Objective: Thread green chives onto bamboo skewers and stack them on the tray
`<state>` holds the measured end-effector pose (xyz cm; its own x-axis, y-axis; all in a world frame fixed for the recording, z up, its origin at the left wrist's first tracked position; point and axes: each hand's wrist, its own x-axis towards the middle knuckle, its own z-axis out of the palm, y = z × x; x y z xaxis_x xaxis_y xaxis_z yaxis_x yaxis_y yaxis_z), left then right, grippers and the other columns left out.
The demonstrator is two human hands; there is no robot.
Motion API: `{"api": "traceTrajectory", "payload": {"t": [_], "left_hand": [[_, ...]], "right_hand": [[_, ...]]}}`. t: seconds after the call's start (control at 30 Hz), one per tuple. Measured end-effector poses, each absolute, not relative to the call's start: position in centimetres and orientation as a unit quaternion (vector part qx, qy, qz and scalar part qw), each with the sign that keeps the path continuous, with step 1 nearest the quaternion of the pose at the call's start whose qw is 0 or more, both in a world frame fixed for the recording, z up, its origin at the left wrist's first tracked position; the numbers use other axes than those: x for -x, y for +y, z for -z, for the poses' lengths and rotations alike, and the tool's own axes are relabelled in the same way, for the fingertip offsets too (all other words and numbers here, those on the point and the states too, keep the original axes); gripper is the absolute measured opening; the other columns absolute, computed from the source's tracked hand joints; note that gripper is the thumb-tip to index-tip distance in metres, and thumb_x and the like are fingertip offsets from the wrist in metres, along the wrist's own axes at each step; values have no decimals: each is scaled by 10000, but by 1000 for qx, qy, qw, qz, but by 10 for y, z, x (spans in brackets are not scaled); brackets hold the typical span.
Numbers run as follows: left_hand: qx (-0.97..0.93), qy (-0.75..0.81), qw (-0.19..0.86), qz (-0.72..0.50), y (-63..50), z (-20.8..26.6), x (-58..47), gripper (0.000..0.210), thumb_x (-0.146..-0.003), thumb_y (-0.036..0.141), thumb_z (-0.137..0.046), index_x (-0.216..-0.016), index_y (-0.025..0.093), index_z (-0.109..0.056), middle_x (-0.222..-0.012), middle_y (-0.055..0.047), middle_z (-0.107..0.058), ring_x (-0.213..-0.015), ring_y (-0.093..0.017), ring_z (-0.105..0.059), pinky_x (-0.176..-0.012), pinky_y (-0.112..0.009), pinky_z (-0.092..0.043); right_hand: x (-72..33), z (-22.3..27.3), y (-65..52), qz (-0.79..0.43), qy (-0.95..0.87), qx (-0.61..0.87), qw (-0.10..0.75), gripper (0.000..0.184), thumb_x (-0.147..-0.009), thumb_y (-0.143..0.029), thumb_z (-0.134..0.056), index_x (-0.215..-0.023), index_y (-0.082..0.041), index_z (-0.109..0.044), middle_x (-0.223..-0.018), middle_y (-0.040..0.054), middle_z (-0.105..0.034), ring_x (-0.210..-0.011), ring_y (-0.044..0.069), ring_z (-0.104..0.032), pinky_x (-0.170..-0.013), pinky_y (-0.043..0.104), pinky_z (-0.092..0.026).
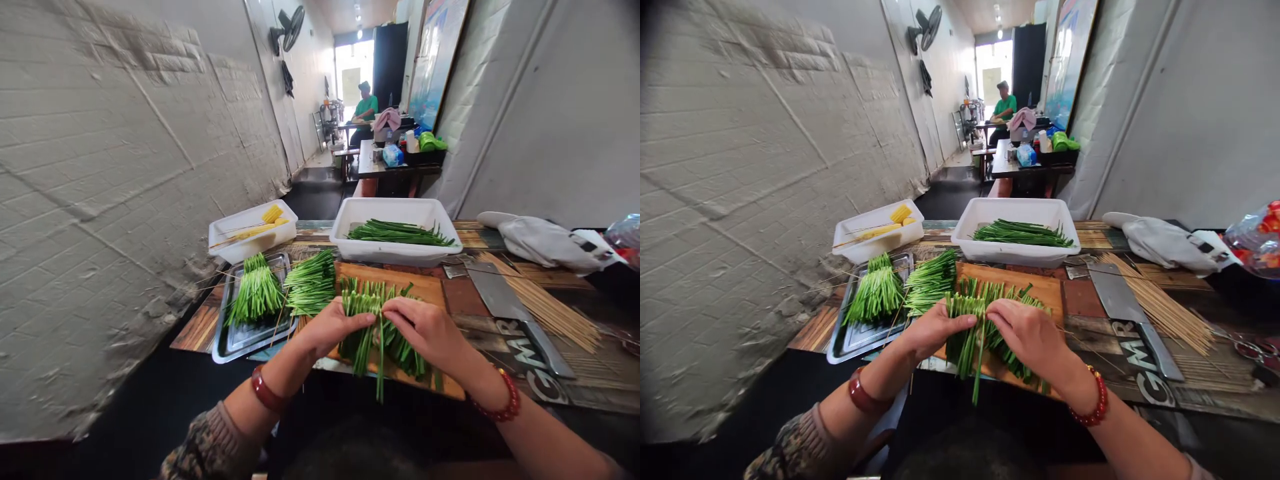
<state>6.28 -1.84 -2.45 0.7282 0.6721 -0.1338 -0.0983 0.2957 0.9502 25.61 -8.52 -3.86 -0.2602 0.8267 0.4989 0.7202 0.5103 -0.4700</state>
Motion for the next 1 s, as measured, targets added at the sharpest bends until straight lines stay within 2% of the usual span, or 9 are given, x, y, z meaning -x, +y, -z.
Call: {"api": "traceTrajectory", "payload": {"t": [0.1, 0.23, 0.4, 0.6, 0.83, 1.0], "left_hand": [[-500, 305, 769, -255, -36, 37, -62, 367, -653, 335, -853, -950, 142, -757, -874, -52, -738, -838, -171, -648, -840, -283, -484], [-470, 337, 783, -228, -55, 41, -55, 286, -673, 363, -836, -826, 138, -747, -748, -33, -699, -699, -141, -615, -733, -267, -488], [-479, 303, 804, -181, -61, 34, -58, 337, -681, 422, -809, -763, 104, -733, -719, -79, -693, -686, -178, -615, -709, -290, -469], [-531, 328, 757, -194, -51, 35, -62, 355, -747, 442, -754, -590, 136, -665, -587, -27, -614, -676, -147, -547, -763, -267, -414], [-579, 340, 722, -167, -46, 29, -75, 441, -805, 510, -675, -562, 149, -607, -550, -18, -564, -614, -136, -502, -710, -266, -387], [-541, 338, 745, -195, -45, 17, -77, 353, -805, 475, -689, -678, 148, -652, -536, 2, -523, -541, -116, -473, -592, -254, -370]], "right_hand": [[-252, 46, -101, -49, -801, 491, 338, 170, -1007, -193, -437, -969, -190, -603, -879, 45, -693, -788, 186, -666, -688, 289, -450], [-244, 46, -120, -46, -808, 489, 324, 222, -1010, -165, -409, -881, -189, -588, -742, 16, -627, -656, 160, -606, -594, 281, -397], [-243, 41, -124, -61, -806, 480, 341, 261, -1006, -149, -393, -803, -198, -549, -679, -13, -584, -590, 131, -558, -565, 262, -371], [-250, 43, -116, -49, -806, 478, 346, 252, -1018, -148, -366, -858, -187, -557, -703, 0, -591, -618, 140, -566, -586, 260, -379], [-262, 44, -112, -52, -814, 477, 328, 276, -1021, -158, -347, -903, -172, -596, -687, 19, -590, -598, 160, -552, -558, 285, -386], [-297, 56, -121, -31, -808, 480, 340, 280, -1003, -136, -374, -1047, -184, -646, -800, 53, -706, -681, 168, -649, -628, 284, -489]]}}
